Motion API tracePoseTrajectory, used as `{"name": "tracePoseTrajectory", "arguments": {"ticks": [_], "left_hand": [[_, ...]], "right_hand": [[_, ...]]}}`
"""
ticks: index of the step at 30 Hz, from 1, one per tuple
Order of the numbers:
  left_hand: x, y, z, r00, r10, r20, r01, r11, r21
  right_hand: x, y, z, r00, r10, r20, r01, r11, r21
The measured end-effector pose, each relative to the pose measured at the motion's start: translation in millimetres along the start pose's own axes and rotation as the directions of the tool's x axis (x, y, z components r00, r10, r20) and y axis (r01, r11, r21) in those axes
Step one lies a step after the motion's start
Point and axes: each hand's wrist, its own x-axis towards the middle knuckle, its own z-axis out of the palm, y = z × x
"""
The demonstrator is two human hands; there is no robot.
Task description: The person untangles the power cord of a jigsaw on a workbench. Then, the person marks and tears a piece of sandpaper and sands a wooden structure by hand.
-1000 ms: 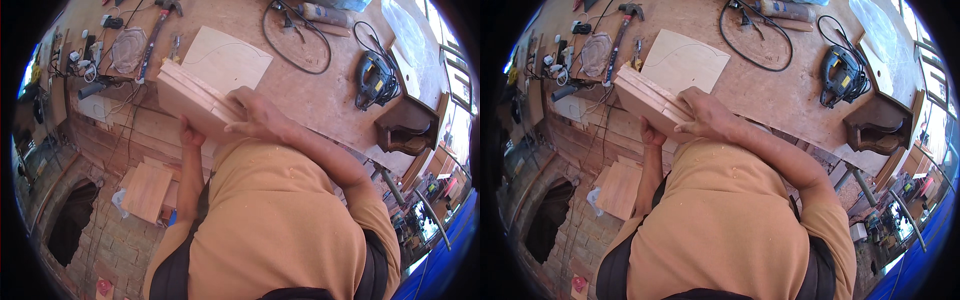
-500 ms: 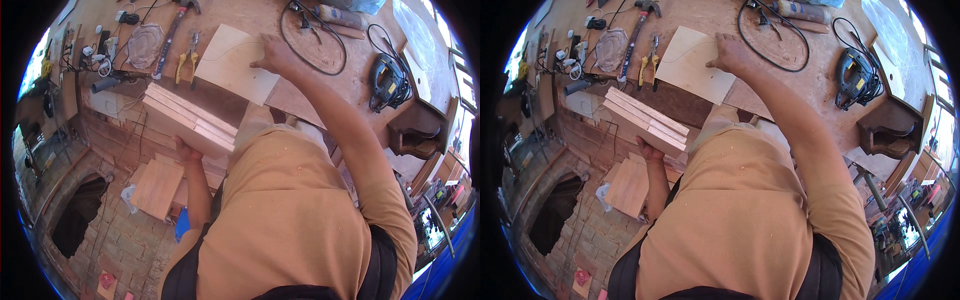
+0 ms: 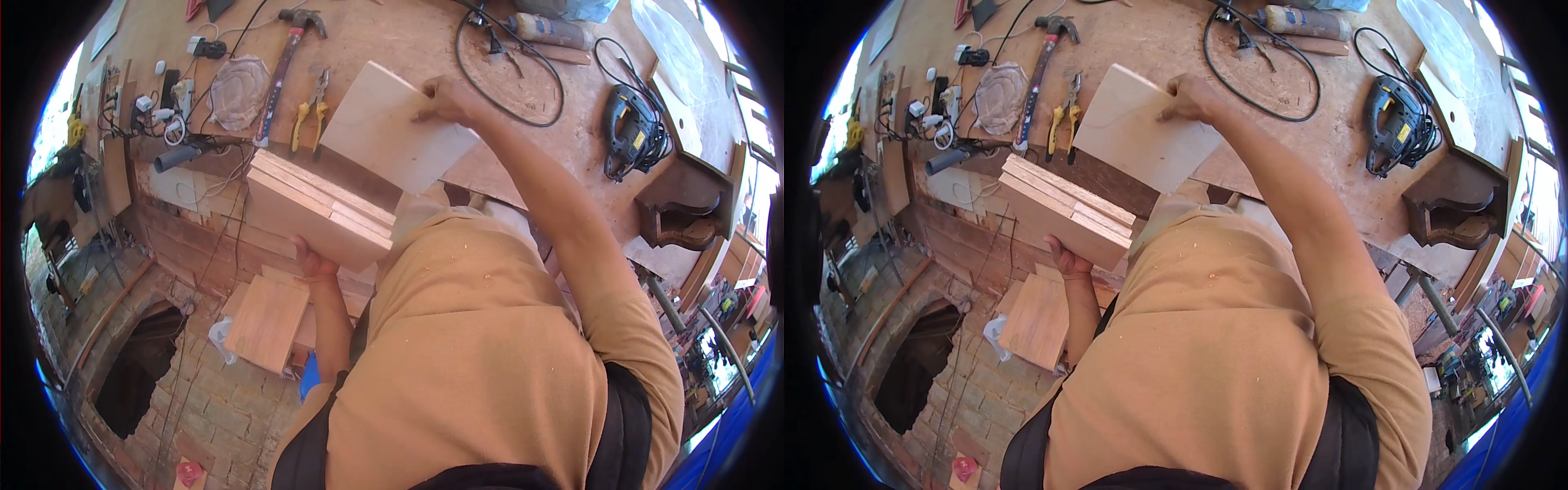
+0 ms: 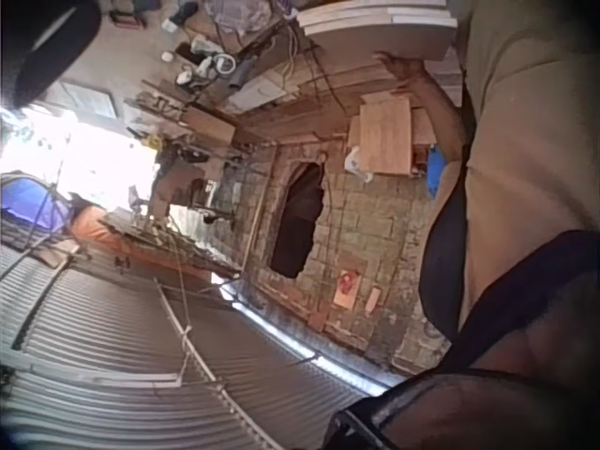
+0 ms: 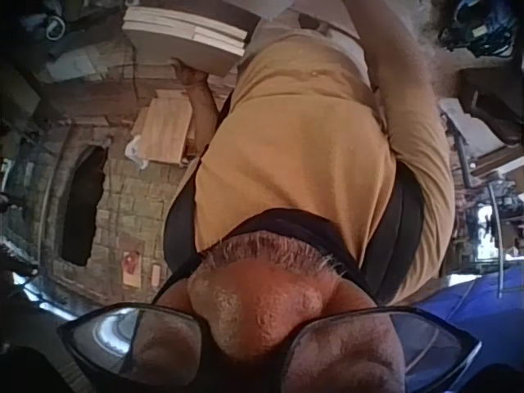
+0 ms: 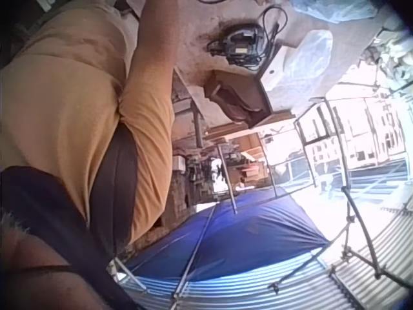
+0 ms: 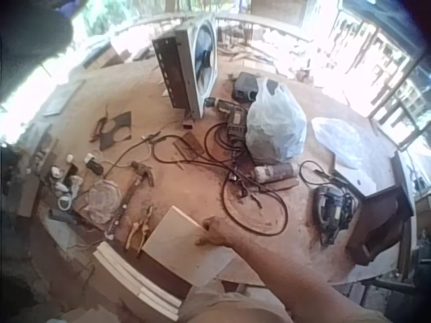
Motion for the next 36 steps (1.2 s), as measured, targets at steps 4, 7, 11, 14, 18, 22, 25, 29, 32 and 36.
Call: {"name": "tracePoseTrajectory", "arguments": {"ticks": [4, 7, 11, 14, 18, 22, 25, 29, 32, 36], "left_hand": [[13, 10, 12, 0.997, -0.014, 0.079, 0.014, 1.000, -0.009], [28, 21, 28, 0.995, -0.043, 0.085, 0.037, 0.997, 0.060], [58, 23, 61, 0.985, -0.156, 0.075, 0.139, 0.971, 0.196], [89, 0, 92, 0.998, -0.067, 0.021, 0.054, 0.919, 0.391], [117, -41, 135, 0.995, -0.091, 0.034, 0.065, 0.886, 0.459], [131, -70, 161, 0.991, -0.132, -0.010, 0.115, 0.821, 0.559], [143, -75, 172, 0.996, -0.085, 0.039, 0.042, 0.779, 0.626], [148, -67, 177, 0.996, -0.022, -0.082, 0.078, 0.620, 0.780], [138, -60, 182, 0.997, 0.077, 0.011, -0.035, 0.323, 0.946], [111, -74, 199, 0.935, 0.210, 0.287, -0.334, 0.239, 0.912]], "right_hand": [[-65, -8, -18, 0.883, -0.425, -0.202, 0.381, 0.898, -0.222], [-145, -4, -52, 0.947, -0.206, -0.248, 0.179, 0.976, -0.127], [-226, 25, -95, 0.939, -0.027, -0.342, 0.026, 1.000, -0.008], [-255, 67, -113, 0.912, -0.025, -0.409, -0.019, 0.994, -0.103], [-239, 129, -124, 0.971, -0.181, -0.159, 0.084, 0.873, -0.481], [-189, 162, -122, 0.994, -0.043, 0.097, 0.087, 0.857, -0.507], [-138, 158, -106, 0.975, -0.007, 0.221, 0.130, 0.827, -0.548], [-123, 155, -93, 0.979, -0.182, 0.088, 0.197, 0.762, -0.616], [-140, 163, -87, 0.949, -0.237, -0.206, 0.107, 0.862, -0.495], [-184, 191, -72, 0.798, -0.357, -0.486, 0.131, 0.889, -0.439]]}}
